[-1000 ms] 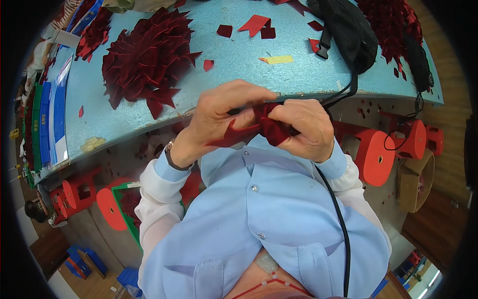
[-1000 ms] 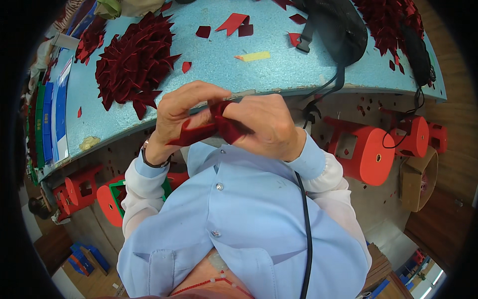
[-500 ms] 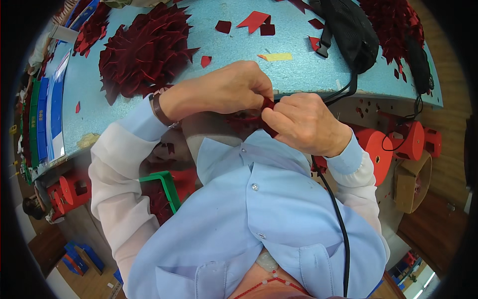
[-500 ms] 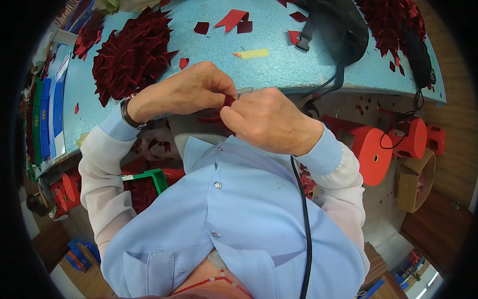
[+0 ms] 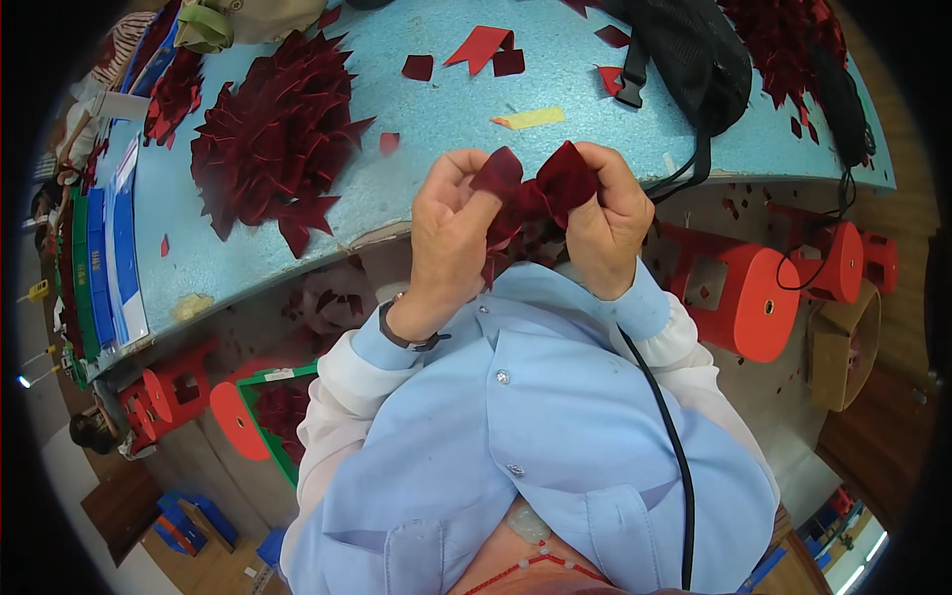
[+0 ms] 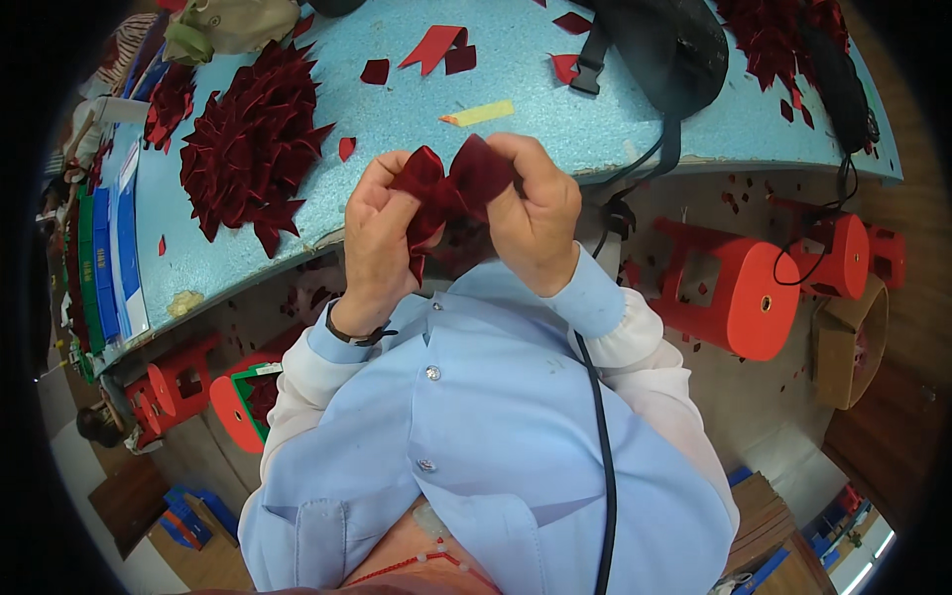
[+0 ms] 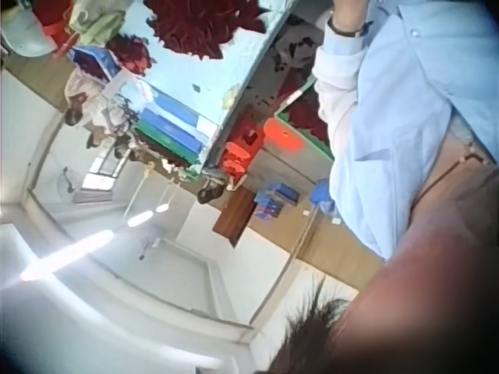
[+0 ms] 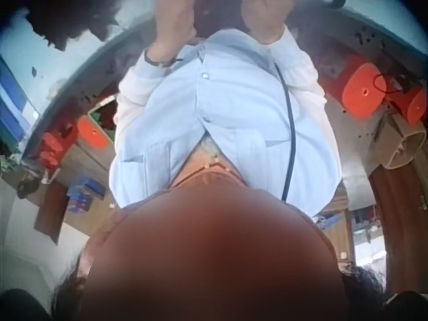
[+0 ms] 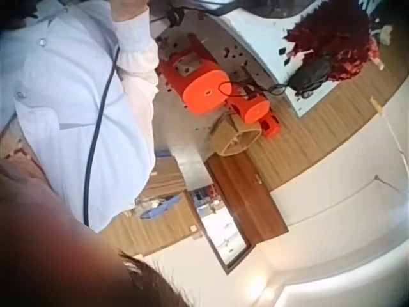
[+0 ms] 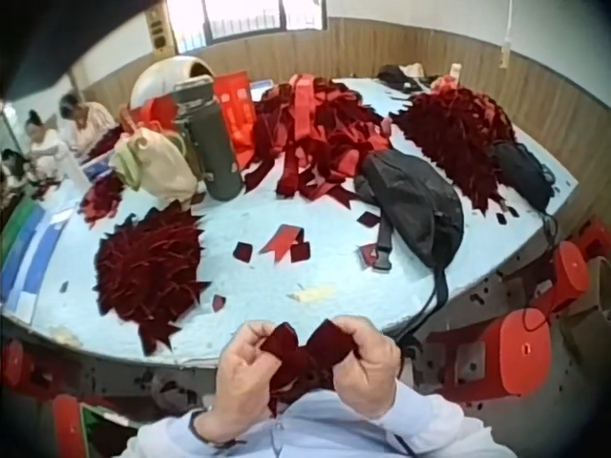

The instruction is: Assembling decorative red bows by folding and tying ribbon pieces on a workbench.

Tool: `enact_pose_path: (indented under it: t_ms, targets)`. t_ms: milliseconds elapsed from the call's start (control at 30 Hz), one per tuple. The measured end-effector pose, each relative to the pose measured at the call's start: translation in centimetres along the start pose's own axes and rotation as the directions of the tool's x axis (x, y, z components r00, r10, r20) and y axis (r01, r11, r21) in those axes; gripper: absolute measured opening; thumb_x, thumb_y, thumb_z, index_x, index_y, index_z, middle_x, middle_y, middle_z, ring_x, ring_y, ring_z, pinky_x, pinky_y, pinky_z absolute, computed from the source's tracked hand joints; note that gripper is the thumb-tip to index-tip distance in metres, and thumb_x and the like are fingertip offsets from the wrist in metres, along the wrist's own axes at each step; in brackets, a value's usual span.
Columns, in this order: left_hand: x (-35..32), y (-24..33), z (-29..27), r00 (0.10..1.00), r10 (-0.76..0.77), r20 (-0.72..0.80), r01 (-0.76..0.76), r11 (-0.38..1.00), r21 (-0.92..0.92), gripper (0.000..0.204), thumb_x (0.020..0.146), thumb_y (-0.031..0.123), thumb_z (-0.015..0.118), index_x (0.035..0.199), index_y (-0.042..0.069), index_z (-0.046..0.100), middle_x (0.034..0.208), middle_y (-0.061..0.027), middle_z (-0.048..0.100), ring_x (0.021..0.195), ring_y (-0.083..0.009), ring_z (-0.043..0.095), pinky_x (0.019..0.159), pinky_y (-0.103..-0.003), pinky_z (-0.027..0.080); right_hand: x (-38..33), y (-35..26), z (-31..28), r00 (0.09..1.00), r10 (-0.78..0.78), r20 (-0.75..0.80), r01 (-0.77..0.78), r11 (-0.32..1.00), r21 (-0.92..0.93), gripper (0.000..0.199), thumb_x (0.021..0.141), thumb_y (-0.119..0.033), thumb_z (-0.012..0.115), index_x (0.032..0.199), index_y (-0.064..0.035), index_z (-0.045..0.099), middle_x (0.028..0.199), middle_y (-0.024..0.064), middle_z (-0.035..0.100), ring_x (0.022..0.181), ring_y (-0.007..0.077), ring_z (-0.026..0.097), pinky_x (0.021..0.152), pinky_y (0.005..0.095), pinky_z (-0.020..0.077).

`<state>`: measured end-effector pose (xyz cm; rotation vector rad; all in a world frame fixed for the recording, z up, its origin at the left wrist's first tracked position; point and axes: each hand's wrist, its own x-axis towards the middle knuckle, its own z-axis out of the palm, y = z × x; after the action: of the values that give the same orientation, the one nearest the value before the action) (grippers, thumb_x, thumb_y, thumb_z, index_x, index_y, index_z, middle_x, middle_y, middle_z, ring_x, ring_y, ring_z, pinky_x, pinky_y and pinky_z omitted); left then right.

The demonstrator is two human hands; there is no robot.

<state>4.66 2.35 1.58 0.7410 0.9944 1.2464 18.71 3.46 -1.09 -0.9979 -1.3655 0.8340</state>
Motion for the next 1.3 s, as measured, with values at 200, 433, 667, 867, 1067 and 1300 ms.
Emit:
enact_pose_path:
  t_ms: [200, 433, 667, 867, 1067, 1300]
  targets:
    - [0.4, -0.1, -1.1, 0.994, 0.096, 0.049, -0.102, 0.987, 0.124, 0.014, 0.094, 0.014, 0.052, 0.098, 0.001, 0.055, 0.081, -0.001, 0.06, 0.064, -0.0043, 0.053, 0.051, -0.018, 0.04, 0.2, 0.2, 0.3, 0.997, 0.028, 0.07, -0.033, 0.997, 0.064, 0.02, 0.094, -0.017, 0.054, 0.1, 0.0015, 0.059, 0.08, -0.0014, 0.06, 0.065, 0.002, 0.049, 0.054, 0.018, 0.041]
    - [0.2, -0.9, -1.3, 0.99, 0.117, -0.073, -0.127, 0.978, -0.163, 0.01, 0.092, 0.008, 0.048, 0.095, 0.001, 0.055, 0.078, -0.0011, 0.059, 0.06, -0.0054, 0.052, 0.05, -0.019, 0.04, -0.4, 0.4, 1.7, 0.979, 0.18, 0.095, -0.195, 0.963, 0.187, 0.02, 0.096, -0.016, 0.05, 0.1, 0.0018, 0.058, 0.082, 0.0001, 0.06, 0.07, 0.0037, 0.053, 0.06, 0.018, 0.0444]
    - [0.1, -0.4, -1.1, 0.974, -0.033, -0.222, -0.037, 0.953, -0.302, 0.015, 0.084, 0.003, 0.037, 0.087, 0.0, 0.052, 0.069, -0.0068, 0.054, 0.05, -0.0109, 0.046, 0.047, -0.023, 0.037, -0.4, 1.4, 3.6, 0.967, 0.253, -0.019, -0.239, 0.933, 0.268, 0.019, 0.095, -0.011, 0.047, 0.105, 0.0034, 0.054, 0.089, 0.0055, 0.061, 0.078, 0.0086, 0.059, 0.067, 0.0216, 0.0497]
    - [0.1, -1.2, -3.1, 0.996, 0.051, -0.068, -0.074, 0.92, -0.384, 0.015, 0.084, 0.004, 0.037, 0.086, 0.0, 0.05, 0.068, -0.0078, 0.054, 0.05, -0.0119, 0.045, 0.046, -0.024, 0.035, -0.1, 1.4, 4.7, 0.927, 0.375, 0.003, -0.327, 0.805, 0.495, 0.024, 0.088, 0.0, 0.041, 0.104, 0.0053, 0.057, 0.085, 0.0059, 0.063, 0.074, 0.0082, 0.058, 0.063, 0.0218, 0.0489]
    - [0.4, -1.2, -3.2, 0.996, 0.032, -0.079, -0.055, 0.947, -0.316, 0.019, 0.087, 0.006, 0.036, 0.091, 0.0, 0.053, 0.07, -0.0074, 0.056, 0.049, -0.011, 0.042, 0.047, -0.024, 0.034, 0.9, 1.4, 4.2, 0.875, 0.459, 0.156, -0.46, 0.682, 0.568, 0.027, 0.085, 0.001, 0.041, 0.106, 0.0056, 0.058, 0.087, 0.0048, 0.062, 0.073, 0.0071, 0.056, 0.064, 0.0218, 0.0481]
    - [0.5, -0.1, -2.3, 0.998, -0.023, -0.055, 0.017, 0.993, -0.117, 0.028, 0.094, 0.017, 0.035, 0.102, -0.001, 0.055, 0.066, -0.0034, 0.05, 0.045, -0.0088, 0.034, 0.043, -0.023, 0.026, 1.7, 0.8, 3.7, 0.877, 0.432, 0.21, -0.479, 0.759, 0.442, 0.028, 0.087, 0.001, 0.04, 0.108, 0.0049, 0.057, 0.087, 0.0041, 0.061, 0.074, 0.0062, 0.056, 0.064, 0.0184, 0.0463]
